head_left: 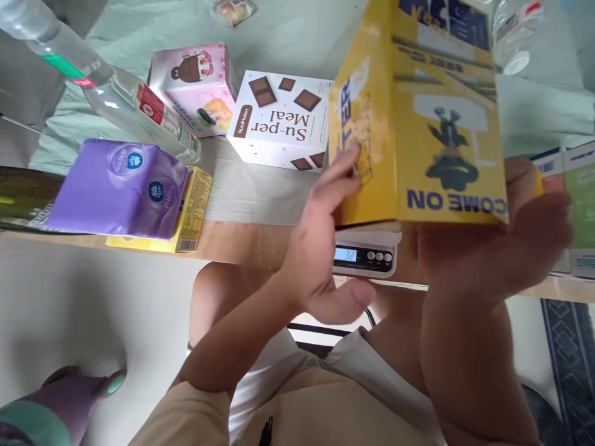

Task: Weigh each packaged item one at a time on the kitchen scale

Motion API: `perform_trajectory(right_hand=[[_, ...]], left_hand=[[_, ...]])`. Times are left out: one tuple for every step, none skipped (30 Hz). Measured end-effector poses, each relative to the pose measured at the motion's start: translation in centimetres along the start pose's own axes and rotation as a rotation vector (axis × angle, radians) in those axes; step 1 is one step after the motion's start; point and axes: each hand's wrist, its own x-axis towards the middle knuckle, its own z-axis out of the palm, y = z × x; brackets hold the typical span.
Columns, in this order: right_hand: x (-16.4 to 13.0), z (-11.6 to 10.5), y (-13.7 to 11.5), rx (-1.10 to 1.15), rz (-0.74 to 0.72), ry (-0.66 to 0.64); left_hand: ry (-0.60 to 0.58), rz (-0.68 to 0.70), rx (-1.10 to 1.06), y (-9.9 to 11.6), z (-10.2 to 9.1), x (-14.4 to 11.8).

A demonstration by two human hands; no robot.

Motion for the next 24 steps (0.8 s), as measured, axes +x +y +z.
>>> perform_trajectory(right_hand=[[0.1,-0.8,0.0,-0.033,-0.010,0.017],[0.0,-1.6,0.0,-0.072,-0.014,0.033],[-0.2,-2.4,0.0,-0.110,-0.016,0.049],[-0.4,-3.1,0.1,-0.141,-0.013,0.059],[-0.8,-3.7,0.2,-0.168,-0.008,0.067],[-1.2,-4.3,0.3,-0.191,0.001,0.073],[-1.6,-4.7,0.4,-0.212,0.015,0.070],[-2.0,-5.0,0.5,-0.231,0.023,0.058],[-2.4,-5.2,0.6,-0.248,0.031,0.039],[-2.7,-5.3,0.7,-0.261,0.037,0.032],[-3.0,-5.3,0.7,-0.270,0.050,0.020],[-3.3,-5.2,0.7,-0.268,0.066,0.015],[-3.5,-5.1,0.7,-0.261,0.084,0.010],[-3.6,-5.0,0.7,-0.254,0.105,0.003],[-3.7,-5.0,0.8,-0.254,0.115,0.000],[-3.8,-4.9,0.8,-0.276,0.103,-0.007],[-3.8,-5.0,1.0,-0.328,0.072,-0.023],[-3.7,-5.0,1.2,-0.400,0.026,-0.037],[-3.6,-5.1,1.5,-0.459,-0.027,-0.042],[-3.5,-5.2,1.9,-0.482,-0.078,-0.022],[-3.3,-5.2,2.4,-0.465,-0.119,0.011],[-3.1,-5.1,3.0,-0.418,-0.140,0.044],[-2.9,-5.0,3.5,-0.358,-0.155,0.081],[-2.8,-4.8,4.0,-0.304,-0.169,0.107]], left_hand=[[-0.010,-0.033,0.024,0.1,0.7,-0.4],[-0.014,-0.073,0.045,0.2,1.3,-0.8],[-0.022,-0.113,0.058,0.1,1.7,-1.2],[-0.037,-0.152,0.062,0.1,2.1,-1.5],[-0.042,-0.173,0.056,-0.1,2.4,-1.8],[-0.030,-0.158,0.042,-0.3,2.6,-2.1],[-0.003,-0.121,0.028,-0.5,2.8,-2.4],[0.033,-0.075,0.023,-0.9,3.0,-2.6],[0.077,-0.031,0.028,-1.3,3.1,-2.9],[0.116,0.007,0.043,-1.7,3.2,-3.1],[0.139,0.031,0.065,-2.1,3.3,-3.3],[0.148,0.040,0.094,-2.5,3.2,-3.5],[0.152,0.038,0.125,-2.9,3.2,-3.6],[0.155,0.032,0.155,-3.2,3.0,-3.7],[0.160,0.034,0.181,-3.4,2.8,-3.7],[0.164,0.045,0.201,-3.6,2.6,-3.6],[0.163,0.069,0.216,-3.7,2.3,-3.4],[0.147,0.095,0.228,-3.9,1.9,-3.3],[0.111,0.117,0.237,-4.0,1.6,-3.1],[0.062,0.127,0.245,-4.2,1.2,-3.0],[0.008,0.123,0.254,-4.4,0.8,-2.9],[-0.045,0.110,0.262,-4.7,0.3,-2.8],[-0.092,0.098,0.266,-5.1,-0.1,-2.8],[-0.138,0.091,0.265,-5.4,-0.5,-2.7]])
